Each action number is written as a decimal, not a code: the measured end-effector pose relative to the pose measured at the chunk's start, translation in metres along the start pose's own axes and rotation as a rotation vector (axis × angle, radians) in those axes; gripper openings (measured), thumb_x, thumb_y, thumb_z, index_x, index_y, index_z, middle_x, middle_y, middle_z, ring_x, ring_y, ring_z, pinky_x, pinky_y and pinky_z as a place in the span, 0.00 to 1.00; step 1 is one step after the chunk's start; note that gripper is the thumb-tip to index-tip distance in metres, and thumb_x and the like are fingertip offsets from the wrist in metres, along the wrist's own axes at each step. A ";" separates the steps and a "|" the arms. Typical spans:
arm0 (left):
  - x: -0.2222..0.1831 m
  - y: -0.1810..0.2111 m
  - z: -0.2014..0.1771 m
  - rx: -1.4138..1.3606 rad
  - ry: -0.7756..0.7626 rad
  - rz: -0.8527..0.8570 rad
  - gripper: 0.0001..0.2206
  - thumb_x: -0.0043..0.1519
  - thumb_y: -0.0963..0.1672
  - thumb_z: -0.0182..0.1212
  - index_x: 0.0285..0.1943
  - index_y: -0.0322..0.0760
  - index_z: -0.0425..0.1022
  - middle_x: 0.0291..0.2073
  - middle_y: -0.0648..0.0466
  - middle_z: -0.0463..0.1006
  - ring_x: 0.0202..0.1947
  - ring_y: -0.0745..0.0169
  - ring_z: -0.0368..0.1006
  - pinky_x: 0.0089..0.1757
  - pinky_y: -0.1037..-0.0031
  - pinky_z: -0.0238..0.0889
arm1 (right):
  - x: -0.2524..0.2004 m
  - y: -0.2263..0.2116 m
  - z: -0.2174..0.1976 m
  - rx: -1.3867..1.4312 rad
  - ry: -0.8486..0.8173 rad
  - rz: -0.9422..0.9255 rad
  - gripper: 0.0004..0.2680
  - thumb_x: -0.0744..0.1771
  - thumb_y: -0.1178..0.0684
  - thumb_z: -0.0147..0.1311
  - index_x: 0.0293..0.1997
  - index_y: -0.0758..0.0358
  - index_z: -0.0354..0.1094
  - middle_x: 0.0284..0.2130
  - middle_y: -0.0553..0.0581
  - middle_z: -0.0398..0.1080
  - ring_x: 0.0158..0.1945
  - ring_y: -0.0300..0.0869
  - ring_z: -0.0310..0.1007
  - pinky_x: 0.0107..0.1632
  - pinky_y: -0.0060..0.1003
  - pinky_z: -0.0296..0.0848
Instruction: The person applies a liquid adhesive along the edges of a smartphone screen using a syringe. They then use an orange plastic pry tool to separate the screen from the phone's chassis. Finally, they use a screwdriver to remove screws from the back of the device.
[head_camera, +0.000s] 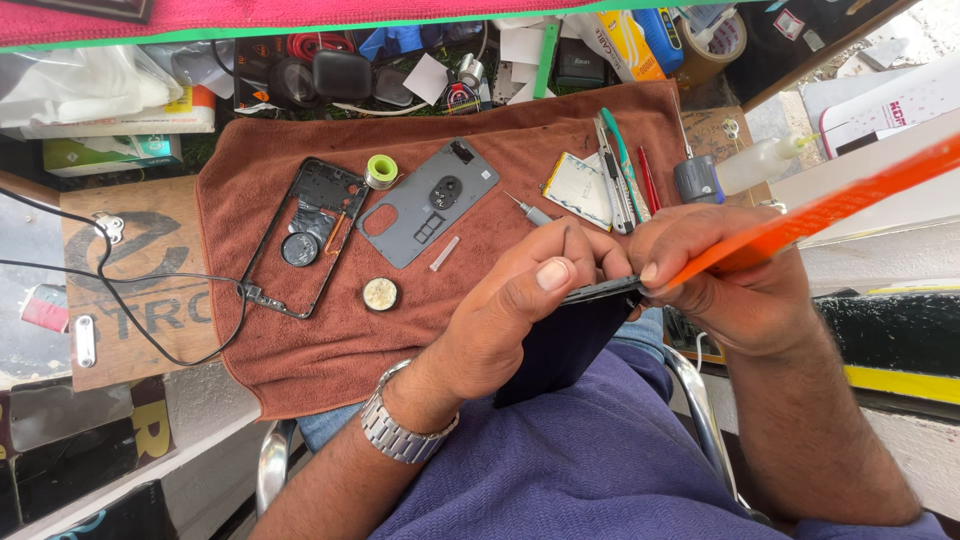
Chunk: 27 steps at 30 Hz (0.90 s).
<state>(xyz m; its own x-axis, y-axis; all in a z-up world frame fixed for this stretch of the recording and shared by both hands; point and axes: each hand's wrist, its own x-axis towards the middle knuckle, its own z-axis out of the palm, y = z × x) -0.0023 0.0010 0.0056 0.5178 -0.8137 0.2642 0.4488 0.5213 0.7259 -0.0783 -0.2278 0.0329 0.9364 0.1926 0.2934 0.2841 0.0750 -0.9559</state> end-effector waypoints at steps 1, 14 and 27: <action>0.000 -0.001 0.000 0.003 0.000 0.004 0.22 0.72 0.56 0.49 0.42 0.32 0.63 0.47 0.45 0.70 0.48 0.60 0.66 0.56 0.67 0.63 | 0.001 -0.001 0.000 -0.016 -0.002 -0.005 0.03 0.70 0.58 0.60 0.45 0.66 0.72 0.32 0.57 0.74 0.32 0.38 0.74 0.36 0.27 0.74; -0.003 -0.002 -0.004 0.082 -0.056 0.023 0.23 0.74 0.56 0.47 0.40 0.33 0.64 0.48 0.47 0.70 0.46 0.64 0.62 0.53 0.73 0.58 | 0.003 -0.001 0.003 0.072 0.034 -0.067 0.06 0.68 0.52 0.58 0.37 0.65 0.75 0.28 0.56 0.74 0.31 0.41 0.71 0.38 0.37 0.70; 0.009 -0.007 -0.005 -0.117 -0.035 -0.053 0.27 0.73 0.60 0.39 0.54 0.34 0.64 0.50 0.44 0.72 0.52 0.63 0.68 0.55 0.71 0.64 | 0.007 -0.006 0.013 -0.188 0.328 -0.016 0.05 0.69 0.59 0.60 0.48 0.68 0.72 0.35 0.61 0.73 0.36 0.40 0.77 0.41 0.31 0.76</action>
<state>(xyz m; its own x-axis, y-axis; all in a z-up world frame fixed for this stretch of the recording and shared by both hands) 0.0031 -0.0082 -0.0005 0.4663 -0.8483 0.2509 0.5579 0.5021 0.6608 -0.0766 -0.2141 0.0410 0.9391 -0.1330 0.3168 0.3034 -0.1117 -0.9463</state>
